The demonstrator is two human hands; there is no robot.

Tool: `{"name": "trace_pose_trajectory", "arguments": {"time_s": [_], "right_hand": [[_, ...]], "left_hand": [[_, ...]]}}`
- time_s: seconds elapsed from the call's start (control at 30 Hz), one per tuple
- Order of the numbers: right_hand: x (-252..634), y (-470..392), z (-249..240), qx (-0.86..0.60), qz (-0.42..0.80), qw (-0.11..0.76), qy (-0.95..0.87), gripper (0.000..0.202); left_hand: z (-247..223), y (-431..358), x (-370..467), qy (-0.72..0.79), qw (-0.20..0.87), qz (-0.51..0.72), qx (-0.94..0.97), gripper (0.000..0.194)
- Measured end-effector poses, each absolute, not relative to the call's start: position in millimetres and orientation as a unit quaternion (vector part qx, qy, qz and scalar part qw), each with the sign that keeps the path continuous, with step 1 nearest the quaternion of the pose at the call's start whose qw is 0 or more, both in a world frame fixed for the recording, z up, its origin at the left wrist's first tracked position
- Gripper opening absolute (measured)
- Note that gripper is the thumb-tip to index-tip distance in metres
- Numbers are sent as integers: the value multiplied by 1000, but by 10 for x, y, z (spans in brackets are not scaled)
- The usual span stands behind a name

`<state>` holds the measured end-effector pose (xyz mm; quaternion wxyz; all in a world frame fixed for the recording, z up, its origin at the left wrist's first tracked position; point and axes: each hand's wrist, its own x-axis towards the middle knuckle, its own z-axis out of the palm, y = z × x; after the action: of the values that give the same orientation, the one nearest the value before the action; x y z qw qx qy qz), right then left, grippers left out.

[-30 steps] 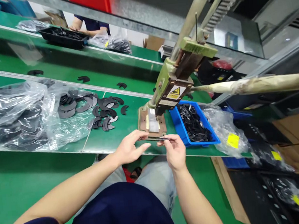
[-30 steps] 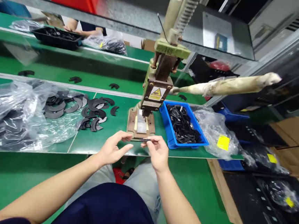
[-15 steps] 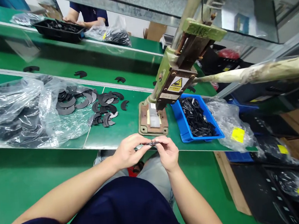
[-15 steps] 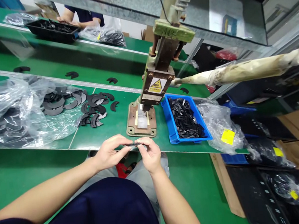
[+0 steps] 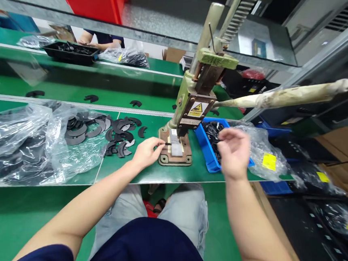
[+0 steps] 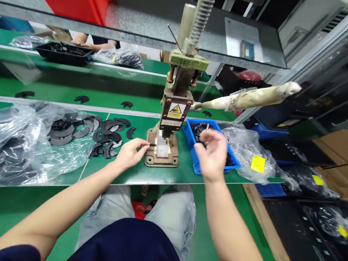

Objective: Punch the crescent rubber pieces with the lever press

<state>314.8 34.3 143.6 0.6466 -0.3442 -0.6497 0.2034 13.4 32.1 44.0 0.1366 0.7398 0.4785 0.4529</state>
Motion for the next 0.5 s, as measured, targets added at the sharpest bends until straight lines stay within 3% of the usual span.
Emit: {"name": "trace_pose_trajectory", "arguments": {"time_s": [0.17, 0.23, 0.33, 0.5], "right_hand": [[3372, 699, 2888, -216, 191, 617, -732, 85], [3308, 712, 3236, -211, 207, 550, -781, 80], [3200, 708, 3383, -198, 201, 487, -827, 32], [3144, 538, 2959, -162, 126, 541, -815, 52]], "left_hand": [[417, 817, 272, 480, 88, 341, 803, 24], [433, 880, 326, 463, 64, 295, 833, 26], [487, 896, 377, 444, 16, 232, 865, 29], [597, 895, 394, 427, -23, 181, 886, 28]]}}
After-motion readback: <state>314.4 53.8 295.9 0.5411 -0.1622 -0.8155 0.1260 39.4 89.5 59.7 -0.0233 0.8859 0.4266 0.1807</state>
